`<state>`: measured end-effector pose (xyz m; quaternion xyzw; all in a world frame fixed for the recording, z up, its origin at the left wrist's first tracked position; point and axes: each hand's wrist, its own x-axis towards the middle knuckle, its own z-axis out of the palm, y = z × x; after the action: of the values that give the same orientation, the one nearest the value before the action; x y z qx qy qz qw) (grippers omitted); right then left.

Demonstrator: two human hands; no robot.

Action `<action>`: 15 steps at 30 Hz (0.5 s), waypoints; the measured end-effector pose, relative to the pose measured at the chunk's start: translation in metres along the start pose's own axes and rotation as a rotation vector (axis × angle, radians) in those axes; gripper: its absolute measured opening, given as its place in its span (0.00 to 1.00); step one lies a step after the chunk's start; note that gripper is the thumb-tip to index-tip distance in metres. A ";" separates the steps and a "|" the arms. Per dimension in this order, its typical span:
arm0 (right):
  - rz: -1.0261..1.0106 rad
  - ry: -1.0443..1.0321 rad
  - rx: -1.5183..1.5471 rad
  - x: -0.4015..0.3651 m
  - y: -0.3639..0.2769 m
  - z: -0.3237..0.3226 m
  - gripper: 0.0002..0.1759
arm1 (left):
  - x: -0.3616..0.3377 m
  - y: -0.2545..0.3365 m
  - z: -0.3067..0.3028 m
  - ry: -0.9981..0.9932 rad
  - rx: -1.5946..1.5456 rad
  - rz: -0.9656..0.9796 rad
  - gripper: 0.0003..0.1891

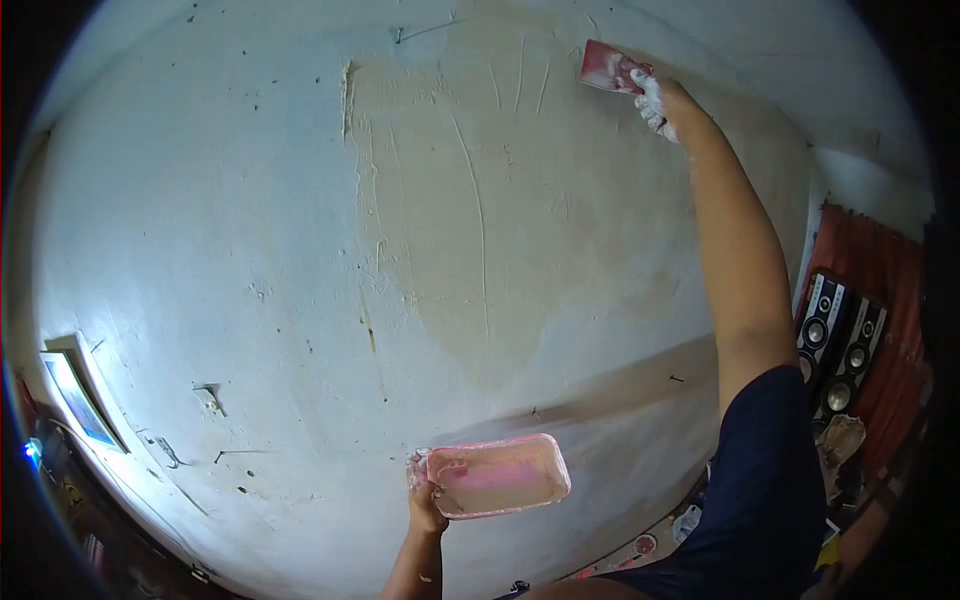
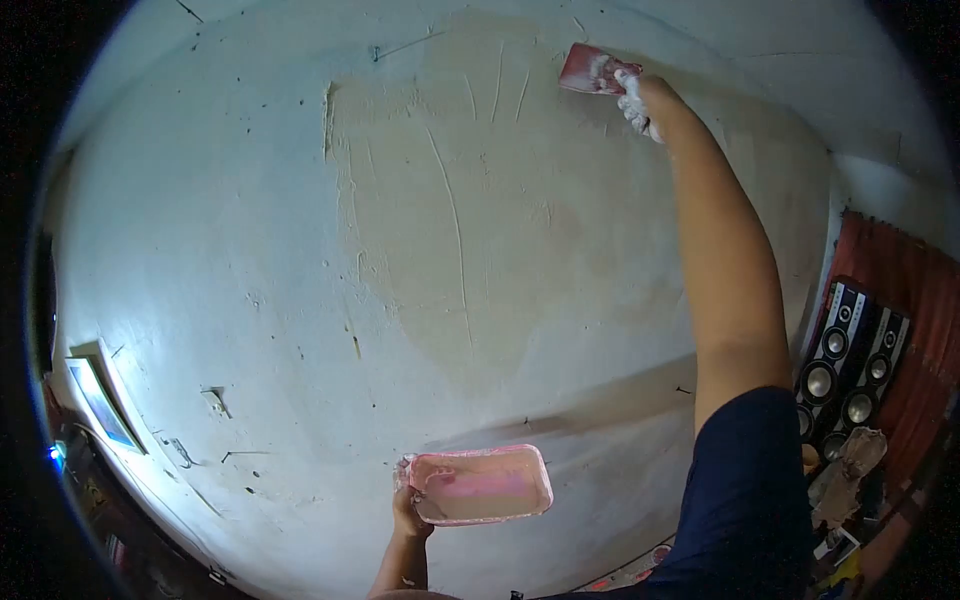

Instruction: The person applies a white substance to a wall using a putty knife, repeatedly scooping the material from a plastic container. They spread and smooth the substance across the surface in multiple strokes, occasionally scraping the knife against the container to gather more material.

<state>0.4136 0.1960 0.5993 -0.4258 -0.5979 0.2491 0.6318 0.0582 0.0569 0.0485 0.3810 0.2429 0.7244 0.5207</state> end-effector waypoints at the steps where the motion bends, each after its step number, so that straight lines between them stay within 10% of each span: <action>1: -0.046 0.002 0.070 -0.013 0.001 -0.003 0.16 | 0.002 -0.008 -0.002 -0.021 0.093 0.119 0.22; 10: -0.682 0.128 -0.099 -0.101 0.005 0.024 0.21 | -0.004 -0.016 -0.007 -0.044 0.140 0.154 0.23; 15: -0.559 -0.219 -0.227 -0.126 0.018 0.077 0.19 | -0.008 -0.018 -0.013 -0.046 0.262 0.214 0.23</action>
<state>0.3226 0.1199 0.5099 -0.2834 -0.7802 0.0419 0.5561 0.0594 0.0564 0.0252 0.4858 0.2811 0.7288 0.3922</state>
